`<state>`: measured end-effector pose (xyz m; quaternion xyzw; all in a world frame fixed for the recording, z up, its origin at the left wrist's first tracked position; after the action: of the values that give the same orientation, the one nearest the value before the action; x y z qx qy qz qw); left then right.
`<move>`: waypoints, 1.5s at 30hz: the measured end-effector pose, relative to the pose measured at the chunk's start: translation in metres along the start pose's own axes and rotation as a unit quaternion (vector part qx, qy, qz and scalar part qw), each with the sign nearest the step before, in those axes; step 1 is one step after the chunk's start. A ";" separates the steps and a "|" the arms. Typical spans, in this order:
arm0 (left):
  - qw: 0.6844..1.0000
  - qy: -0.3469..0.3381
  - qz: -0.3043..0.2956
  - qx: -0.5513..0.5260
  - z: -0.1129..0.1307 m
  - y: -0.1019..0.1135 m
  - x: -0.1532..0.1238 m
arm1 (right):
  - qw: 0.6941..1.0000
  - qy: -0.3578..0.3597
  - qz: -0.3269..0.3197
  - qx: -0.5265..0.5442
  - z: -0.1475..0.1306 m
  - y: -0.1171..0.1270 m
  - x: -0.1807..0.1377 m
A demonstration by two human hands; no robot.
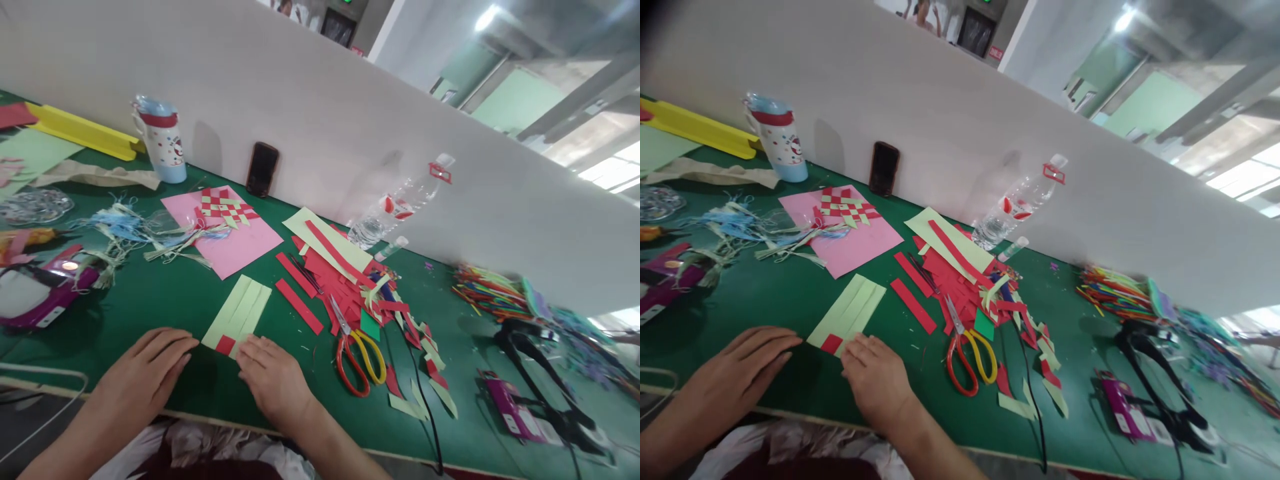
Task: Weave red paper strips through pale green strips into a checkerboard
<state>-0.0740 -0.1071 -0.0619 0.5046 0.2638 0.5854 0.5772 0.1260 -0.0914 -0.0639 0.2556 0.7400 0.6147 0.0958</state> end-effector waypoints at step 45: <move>0.985 -0.149 -0.069 0.056 0.038 -0.031 0.007 | 0.995 -0.006 0.091 0.028 -0.001 0.018 -0.036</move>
<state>-0.0257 -0.1049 -0.0740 0.5983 0.2411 0.4466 0.6201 0.1610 -0.1085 -0.0522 0.3284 0.7303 0.5979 0.0370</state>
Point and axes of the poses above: each hand's wrist, its own x-axis towards the middle knuckle, its own y-axis out of the back of the hand, z = x × y, the point moved 6 cm from there along x, towards the middle knuckle, and after that the axes turned 10 degrees about y, right-handed, at the moved point
